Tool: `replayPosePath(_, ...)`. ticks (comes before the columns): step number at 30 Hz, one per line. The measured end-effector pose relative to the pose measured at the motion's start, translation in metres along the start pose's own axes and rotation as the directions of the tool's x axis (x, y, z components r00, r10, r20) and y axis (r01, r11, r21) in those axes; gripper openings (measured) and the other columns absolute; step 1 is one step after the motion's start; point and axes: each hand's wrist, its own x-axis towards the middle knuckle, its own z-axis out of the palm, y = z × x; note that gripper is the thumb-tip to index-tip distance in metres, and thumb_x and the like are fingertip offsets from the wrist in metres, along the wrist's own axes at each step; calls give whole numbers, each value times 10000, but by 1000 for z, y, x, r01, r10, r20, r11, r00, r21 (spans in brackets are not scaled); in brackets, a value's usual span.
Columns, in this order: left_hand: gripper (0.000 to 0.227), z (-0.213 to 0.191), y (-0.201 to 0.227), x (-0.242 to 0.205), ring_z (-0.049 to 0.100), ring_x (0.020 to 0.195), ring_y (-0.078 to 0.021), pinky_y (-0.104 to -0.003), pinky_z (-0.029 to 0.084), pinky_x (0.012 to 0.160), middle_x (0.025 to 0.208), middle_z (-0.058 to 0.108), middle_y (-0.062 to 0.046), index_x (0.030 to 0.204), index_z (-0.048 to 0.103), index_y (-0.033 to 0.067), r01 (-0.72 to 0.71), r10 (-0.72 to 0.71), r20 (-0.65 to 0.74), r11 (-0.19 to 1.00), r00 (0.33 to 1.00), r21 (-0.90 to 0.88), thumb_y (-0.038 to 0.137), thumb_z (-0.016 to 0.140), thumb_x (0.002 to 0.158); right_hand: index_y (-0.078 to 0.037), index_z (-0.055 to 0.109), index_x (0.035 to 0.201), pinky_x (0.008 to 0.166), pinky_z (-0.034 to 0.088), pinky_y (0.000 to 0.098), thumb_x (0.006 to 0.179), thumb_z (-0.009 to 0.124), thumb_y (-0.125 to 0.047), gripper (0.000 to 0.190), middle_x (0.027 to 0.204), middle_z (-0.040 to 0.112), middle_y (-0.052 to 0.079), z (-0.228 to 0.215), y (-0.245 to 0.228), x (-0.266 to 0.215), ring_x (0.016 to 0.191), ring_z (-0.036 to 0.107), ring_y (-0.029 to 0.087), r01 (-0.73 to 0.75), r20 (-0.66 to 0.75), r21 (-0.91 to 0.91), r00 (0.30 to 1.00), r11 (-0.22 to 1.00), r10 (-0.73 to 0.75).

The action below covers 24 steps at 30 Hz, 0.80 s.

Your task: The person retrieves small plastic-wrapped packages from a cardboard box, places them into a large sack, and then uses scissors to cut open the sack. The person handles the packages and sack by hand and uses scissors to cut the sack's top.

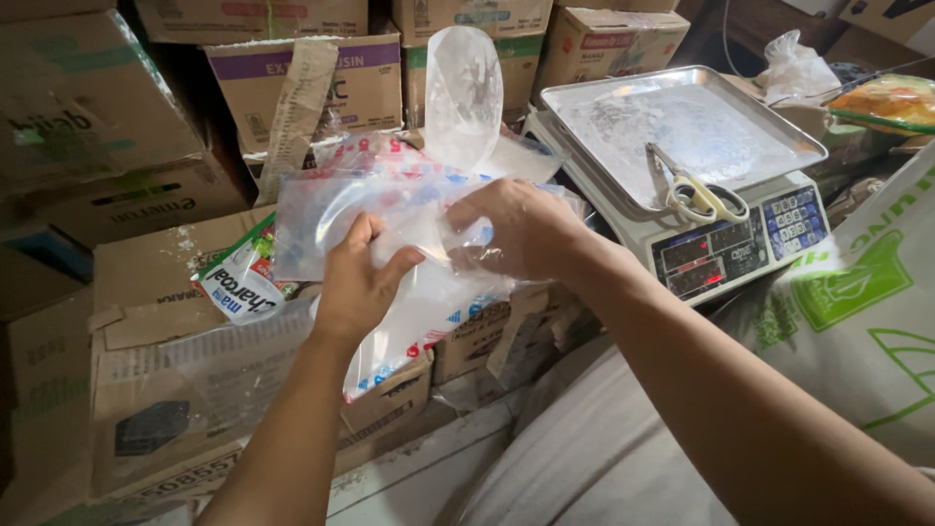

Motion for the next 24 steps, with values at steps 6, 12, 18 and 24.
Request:
replayPosePath(6, 482, 3, -2, -3, 486, 759, -91, -266, 456, 586, 891, 605, -60, 1062, 549, 38, -69, 68, -18, 997, 998, -46, 454, 742, 916, -136, 752, 881, 726, 549, 442, 744, 743, -126, 138, 899, 767, 91, 9, -9, 6, 825, 720, 307, 127, 20, -1, 992, 992, -127)
replayPosePath(12, 915, 8, 33, 8, 581, 1230, -312, -473, 448, 1059, 1294, 606, -166, 1430, 471, 25, -286, 347, -153, 903, 925, 320, 627, 811, 830, -62, 723, 908, 695, 546, 438, 778, 725, -151, 157, 831, 725, 135, 32, -4, 6, 746, 702, 306, 89, -206, 10, 975, 996, -85)
replayPosePath(18, 1181, 5, 83, 15, 464, 1333, -386, -582, 238, 1080, 1440, 500, -187, 1468, 414, 58, -427, 398, 154, 836, 904, 344, 542, 947, 532, -61, 757, 867, 679, 560, 374, 859, 765, -141, 81, 801, 745, 87, 28, 12, 21, 716, 717, 265, 5, -174, 203, 984, 979, 31)
replayPosePath(24, 846, 16, 84, 15, 538, 1245, -352, -491, 386, 1037, 1291, 560, -130, 1375, 467, 106, -358, 339, 116, 868, 934, 343, 412, 849, 686, -30, 723, 906, 669, 565, 324, 785, 842, -177, 225, 890, 698, 122, 23, 23, 13, 780, 692, 200, 233, -380, 459, 924, 857, -48)
